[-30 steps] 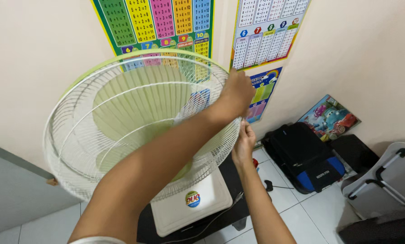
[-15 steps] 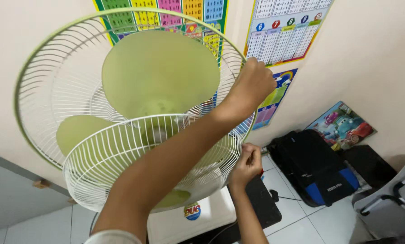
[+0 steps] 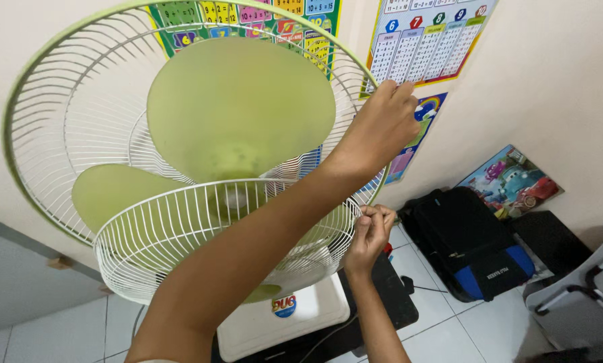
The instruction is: The person assembles a table fan by hand. They first secure the fan blades to the motor hub, then attach the front wire cage, and finally align and secure the rear wire cage to complete the assembly.
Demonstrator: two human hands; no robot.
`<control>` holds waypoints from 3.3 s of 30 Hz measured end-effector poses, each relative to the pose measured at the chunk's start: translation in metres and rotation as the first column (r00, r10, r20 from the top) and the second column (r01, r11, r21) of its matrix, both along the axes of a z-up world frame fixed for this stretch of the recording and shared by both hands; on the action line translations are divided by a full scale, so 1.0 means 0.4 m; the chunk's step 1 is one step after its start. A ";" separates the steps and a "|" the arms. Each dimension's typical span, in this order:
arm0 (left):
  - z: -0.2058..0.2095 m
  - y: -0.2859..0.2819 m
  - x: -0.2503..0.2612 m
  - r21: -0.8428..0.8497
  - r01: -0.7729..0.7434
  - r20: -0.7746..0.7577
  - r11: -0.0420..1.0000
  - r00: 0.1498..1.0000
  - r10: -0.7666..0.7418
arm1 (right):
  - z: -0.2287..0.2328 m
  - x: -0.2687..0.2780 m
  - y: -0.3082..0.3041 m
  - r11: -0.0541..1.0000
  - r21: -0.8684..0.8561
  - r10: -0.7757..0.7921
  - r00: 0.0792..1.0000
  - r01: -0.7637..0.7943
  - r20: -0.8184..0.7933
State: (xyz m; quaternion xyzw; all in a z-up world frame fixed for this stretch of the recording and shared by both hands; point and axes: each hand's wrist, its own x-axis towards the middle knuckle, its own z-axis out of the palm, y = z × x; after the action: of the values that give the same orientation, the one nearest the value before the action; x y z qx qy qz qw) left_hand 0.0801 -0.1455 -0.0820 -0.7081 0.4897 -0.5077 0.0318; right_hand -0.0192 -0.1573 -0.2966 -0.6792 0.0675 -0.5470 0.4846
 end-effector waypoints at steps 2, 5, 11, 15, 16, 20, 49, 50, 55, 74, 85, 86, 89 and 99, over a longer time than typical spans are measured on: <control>0.002 0.022 -0.003 -0.063 0.071 0.029 0.995 0.997 -0.070 | 0.003 -0.003 0.000 0.996 0.073 0.042 0.999 -0.041 -0.012; 0.005 0.036 -0.012 -0.078 0.116 0.048 0.990 0.993 -0.112 | -0.001 -0.012 0.006 0.989 0.125 0.077 0.997 -0.078 0.014; 0.001 0.079 -0.045 -0.136 0.270 0.090 0.953 0.962 -0.259 | -0.027 -0.047 0.031 0.974 0.211 0.084 0.996 -0.085 0.013; -0.003 0.119 -0.073 -0.139 0.312 0.029 0.940 0.950 -0.311 | -0.044 -0.071 0.040 0.971 0.205 0.118 0.993 -0.121 0.027; -0.004 0.134 -0.082 -0.136 0.325 0.001 0.936 0.945 -0.328 | -0.047 -0.077 0.043 0.971 0.198 0.126 0.991 -0.132 0.042; 0.012 0.213 -0.117 -0.206 0.425 -0.070 0.882 0.892 -0.446 | -0.046 -0.100 0.065 0.973 0.178 0.136 0.989 -0.145 0.066; 0.286 0.774 -0.276 -0.496 -0.307 -0.709 0.812 0.683 -0.174 | 0.435 -0.106 -0.077 0.885 0.321 0.397 0.906 -0.336 -0.146; 0.286 0.770 -0.273 -0.554 -0.272 -0.657 0.787 0.724 -0.212 | 0.471 -0.104 -0.078 0.919 0.233 0.365 0.911 -0.319 -0.193; 0.309 0.729 -0.282 -0.545 -0.293 -0.667 0.786 0.719 -0.194 | 0.722 -0.181 0.053 0.834 -0.431 0.233 0.927 -0.345 -0.293; 0.169 0.832 -0.329 -0.742 -0.005 -0.212 0.670 0.950 -0.228 | 0.868 -0.041 0.169 0.727 -0.358 0.454 0.801 -0.586 -0.389; -0.672 0.753 -0.157 -0.639 -0.593 -0.537 -0.490 0.800 -0.268 | 0.872 -0.041 0.128 0.734 -0.283 0.504 0.775 -0.617 -0.382; -0.765 0.727 -0.138 -0.551 -0.665 -0.606 -0.504 0.734 -0.307 | 0.870 -0.042 0.125 0.738 -0.288 0.493 0.779 -0.610 -0.387; -0.956 0.621 -0.119 -0.275 -0.889 -0.227 -0.366 0.431 -0.874 | 0.864 -0.040 0.118 0.727 -0.276 0.520 0.766 -0.629 -0.378; -0.802 0.458 -0.232 -0.037 -0.982 0.677 -0.186 0.112 -0.727 | 0.859 -0.042 0.075 0.771 -0.231 0.472 0.776 -0.593 -0.419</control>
State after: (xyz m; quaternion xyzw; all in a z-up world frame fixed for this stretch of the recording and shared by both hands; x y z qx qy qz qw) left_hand -0.0127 0.0377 -0.4029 0.0296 0.2440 -0.1769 0.9530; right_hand -0.0360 -0.1275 0.0470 -0.8277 -0.1475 -0.2627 0.4734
